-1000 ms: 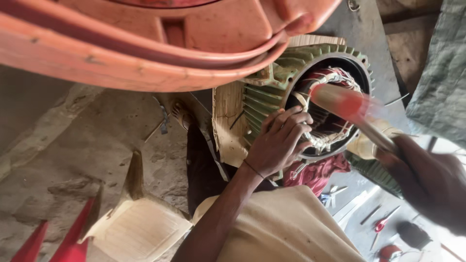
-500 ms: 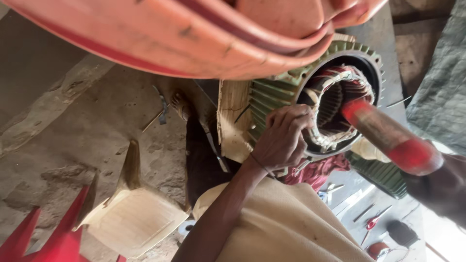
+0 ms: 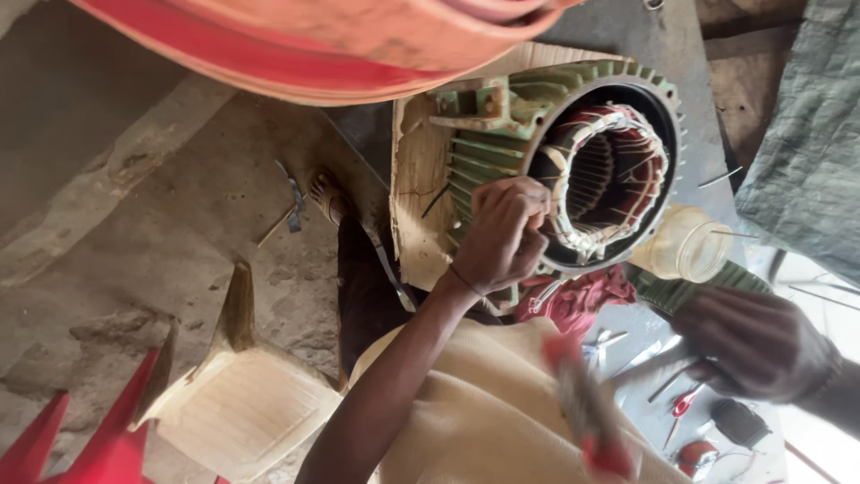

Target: The person works on a motor stator, using a wooden stick to push and arrange copper windings inside the slots. They then use a hammer to tap the windings into place and trim excess wire with scissors.

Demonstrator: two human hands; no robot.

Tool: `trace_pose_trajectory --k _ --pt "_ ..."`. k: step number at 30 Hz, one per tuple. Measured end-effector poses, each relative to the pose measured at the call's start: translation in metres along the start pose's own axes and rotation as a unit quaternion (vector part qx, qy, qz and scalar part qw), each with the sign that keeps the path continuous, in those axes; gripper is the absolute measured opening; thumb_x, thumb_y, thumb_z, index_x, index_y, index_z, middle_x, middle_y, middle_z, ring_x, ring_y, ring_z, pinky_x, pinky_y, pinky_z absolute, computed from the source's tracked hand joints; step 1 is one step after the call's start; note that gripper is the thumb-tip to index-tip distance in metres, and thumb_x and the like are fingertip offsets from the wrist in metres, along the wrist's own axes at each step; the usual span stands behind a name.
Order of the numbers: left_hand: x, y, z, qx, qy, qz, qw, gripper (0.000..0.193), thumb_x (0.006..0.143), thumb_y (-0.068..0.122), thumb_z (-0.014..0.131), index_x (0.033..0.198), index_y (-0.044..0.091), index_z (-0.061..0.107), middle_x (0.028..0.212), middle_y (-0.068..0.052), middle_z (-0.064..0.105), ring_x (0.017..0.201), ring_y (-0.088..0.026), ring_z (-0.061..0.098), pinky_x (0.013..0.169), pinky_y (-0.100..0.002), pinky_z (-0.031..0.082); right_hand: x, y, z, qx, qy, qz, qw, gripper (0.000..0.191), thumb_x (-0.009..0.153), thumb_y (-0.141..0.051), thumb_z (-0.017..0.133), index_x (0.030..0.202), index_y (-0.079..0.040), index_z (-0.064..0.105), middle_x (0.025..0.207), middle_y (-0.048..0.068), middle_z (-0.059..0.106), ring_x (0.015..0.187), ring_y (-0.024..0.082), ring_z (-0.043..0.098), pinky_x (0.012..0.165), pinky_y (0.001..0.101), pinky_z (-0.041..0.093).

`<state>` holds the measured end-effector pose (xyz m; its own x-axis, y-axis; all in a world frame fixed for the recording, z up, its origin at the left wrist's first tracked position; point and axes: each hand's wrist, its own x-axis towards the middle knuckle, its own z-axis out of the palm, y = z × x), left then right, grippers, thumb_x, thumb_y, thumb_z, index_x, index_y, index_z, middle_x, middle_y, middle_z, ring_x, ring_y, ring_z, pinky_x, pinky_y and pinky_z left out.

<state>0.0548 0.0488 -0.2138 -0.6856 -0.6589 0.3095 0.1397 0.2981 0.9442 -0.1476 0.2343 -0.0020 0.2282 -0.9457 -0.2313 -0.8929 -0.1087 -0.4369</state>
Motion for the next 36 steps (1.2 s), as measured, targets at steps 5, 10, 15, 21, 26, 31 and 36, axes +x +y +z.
trace_pose_trajectory --k 5,10,15,21,26,31,36 --pt "0.001 0.001 0.000 -0.006 0.015 0.015 1.000 0.025 0.081 -0.001 0.057 0.097 0.014 0.046 0.111 -0.007 0.062 0.116 -0.021 0.059 0.107 -0.043 0.039 0.055 0.064 -0.019 -0.306 -0.282 0.311 0.854 0.021 0.099 -0.035 0.057 0.100 -0.015 0.063 0.074 0.005 0.067 0.056 0.020 0.069 0.045 0.0356 0.057" --pt "0.000 0.005 -0.003 0.021 0.018 0.021 0.999 0.024 0.081 0.003 0.061 0.099 0.012 0.049 0.110 -0.008 0.063 0.116 -0.024 0.059 0.106 -0.043 0.038 0.002 0.050 0.022 -0.182 -0.236 0.253 0.920 0.031 0.094 -0.040 0.056 0.109 -0.015 0.067 0.076 0.002 0.066 0.058 0.017 0.069 0.044 0.0312 0.059" --pt "-0.001 0.000 0.005 0.031 0.039 0.024 0.998 0.022 0.083 0.001 0.060 0.096 0.014 0.048 0.106 -0.006 0.063 0.113 -0.021 0.060 0.107 -0.041 0.040 -0.027 0.088 0.034 -0.114 -0.078 -0.120 0.983 0.020 0.096 -0.037 0.058 0.104 -0.021 0.067 0.081 0.002 0.070 0.064 0.017 0.069 0.050 0.0299 0.059" --pt "-0.002 0.006 0.000 0.033 0.034 0.018 0.999 0.029 0.074 -0.002 0.058 0.091 0.015 0.042 0.101 -0.006 0.060 0.107 -0.022 0.058 0.105 -0.041 0.040 0.030 0.162 -0.027 -0.368 -0.359 0.356 0.780 0.018 0.105 -0.033 0.053 0.115 -0.024 0.065 0.078 -0.002 0.069 0.066 0.012 0.069 0.056 0.0281 0.059" --pt "0.006 0.018 -0.006 0.024 0.029 0.014 0.999 0.031 0.074 -0.002 0.059 0.094 0.014 0.042 0.104 -0.007 0.060 0.109 -0.024 0.058 0.105 -0.041 0.040 0.020 0.094 -0.048 -0.197 -0.253 0.321 0.891 0.031 0.102 -0.044 0.048 0.111 -0.019 0.064 0.078 0.001 0.069 0.061 0.014 0.066 0.049 0.0314 0.054" --pt "0.007 0.021 -0.010 -0.008 0.029 0.013 0.999 0.020 0.083 0.002 0.054 0.097 0.012 0.043 0.106 -0.007 0.061 0.112 -0.024 0.059 0.108 -0.042 0.040 0.020 0.051 -0.040 -0.135 -0.304 0.320 0.887 0.042 0.097 -0.053 0.042 0.110 -0.022 0.066 0.077 -0.001 0.072 0.052 0.015 0.063 0.042 0.0343 0.050" --pt "0.005 0.020 -0.016 -0.060 0.030 0.015 0.998 0.010 0.101 0.019 0.042 0.097 0.010 0.043 0.107 -0.010 0.061 0.112 -0.026 0.058 0.105 -0.042 0.038 0.028 0.026 -0.050 -0.146 -0.222 0.114 0.957 0.044 0.099 -0.061 0.048 0.092 -0.022 0.067 0.068 -0.004 0.069 0.039 0.010 0.058 0.035 0.0299 0.042"
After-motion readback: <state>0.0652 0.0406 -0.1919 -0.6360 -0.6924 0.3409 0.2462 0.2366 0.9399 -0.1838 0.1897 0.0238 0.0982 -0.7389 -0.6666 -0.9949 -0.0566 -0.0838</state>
